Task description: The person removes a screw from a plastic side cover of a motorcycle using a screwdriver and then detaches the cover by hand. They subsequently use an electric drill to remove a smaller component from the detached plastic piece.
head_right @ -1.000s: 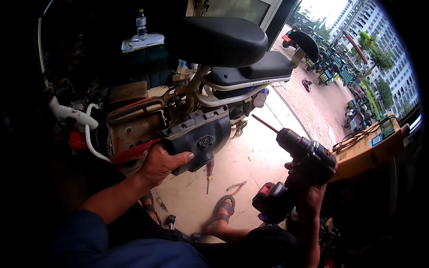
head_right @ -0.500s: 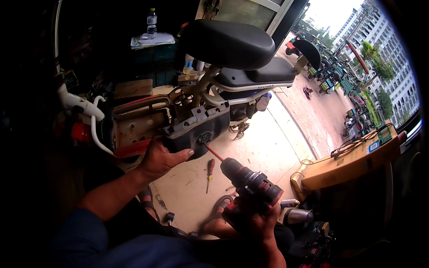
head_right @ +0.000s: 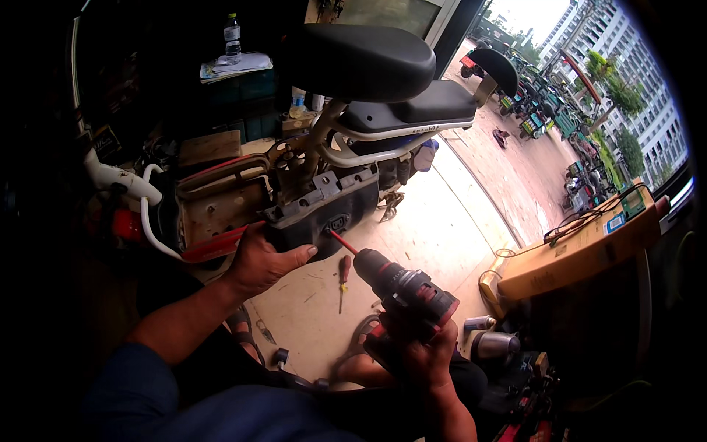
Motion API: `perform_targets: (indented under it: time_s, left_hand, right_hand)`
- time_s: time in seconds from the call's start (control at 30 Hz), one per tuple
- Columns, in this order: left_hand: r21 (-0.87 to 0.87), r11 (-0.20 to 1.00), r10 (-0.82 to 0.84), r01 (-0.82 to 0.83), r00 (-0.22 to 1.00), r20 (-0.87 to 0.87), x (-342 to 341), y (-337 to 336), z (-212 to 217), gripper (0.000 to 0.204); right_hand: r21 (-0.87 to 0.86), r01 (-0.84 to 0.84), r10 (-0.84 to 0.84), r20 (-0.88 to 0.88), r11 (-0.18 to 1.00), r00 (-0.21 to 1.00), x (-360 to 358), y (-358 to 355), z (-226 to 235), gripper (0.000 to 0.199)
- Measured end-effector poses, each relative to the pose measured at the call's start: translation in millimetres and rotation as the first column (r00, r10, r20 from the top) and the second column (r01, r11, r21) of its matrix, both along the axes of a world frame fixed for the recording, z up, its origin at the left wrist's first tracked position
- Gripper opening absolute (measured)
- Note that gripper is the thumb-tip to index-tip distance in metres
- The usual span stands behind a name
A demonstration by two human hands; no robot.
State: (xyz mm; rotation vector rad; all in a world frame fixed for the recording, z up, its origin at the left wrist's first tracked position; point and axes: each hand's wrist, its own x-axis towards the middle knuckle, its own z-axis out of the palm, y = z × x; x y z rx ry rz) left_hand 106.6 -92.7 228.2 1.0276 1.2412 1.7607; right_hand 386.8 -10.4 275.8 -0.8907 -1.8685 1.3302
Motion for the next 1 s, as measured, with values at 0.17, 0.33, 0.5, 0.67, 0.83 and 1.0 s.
perform_targets:
  time_s: [0.17, 0.33, 0.5, 0.67, 0.83, 1.0]
  left_hand:
    - [0.044, 0.999, 0.007, -0.011, 0.996, 0.086, 4.1, 1.8, 1.4, 0.033]
    - [0.013, 1.0, -0.004, 0.003, 0.998, 0.064, 3.2, 2.2, 2.1, 0.034]
    - [0.012, 0.999, 0.041, -0.04, 0.997, -0.058, 1.7, 2.6, -0.5, 0.035]
    - [-0.011, 0.997, 0.078, -0.082, 0.978, -0.195, 0.8, -0.8, -0.6, 0.033]
    - [-0.094, 0.99, 0.066, -0.101, 0.947, -0.314, 0.5, -5.8, 4.6, 0.029]
    - [-0.108, 0.989, 0.058, -0.101, 0.938, -0.341, -0.1, -7.6, 2.0, 0.027]
  right_hand:
    - [-0.071, 0.018, -0.021, -0.045, 0.997, 0.999, -1.7, -1.0, 0.3, 0.029]
    - [-0.032, 0.01, -0.011, -0.043, 0.999, 0.999, -1.8, -1.3, 1.4, 0.028]
    - [0.011, 0.001, -0.001, -0.001, 1.0, 1.0, 1.4, 2.2, -3.0, 0.03]
    - [0.162, -0.068, 0.057, 0.073, 0.985, 0.996, -8.8, -1.1, 13.8, 0.025]
    - [0.196, -0.093, 0.059, 0.171, 0.976, 0.984, 4.2, 11.1, -16.7, 0.024]
    - [0.189, -0.168, 0.121, 0.239, 0.967, 0.963, -2.9, 6.4, 5.9, 0.024]
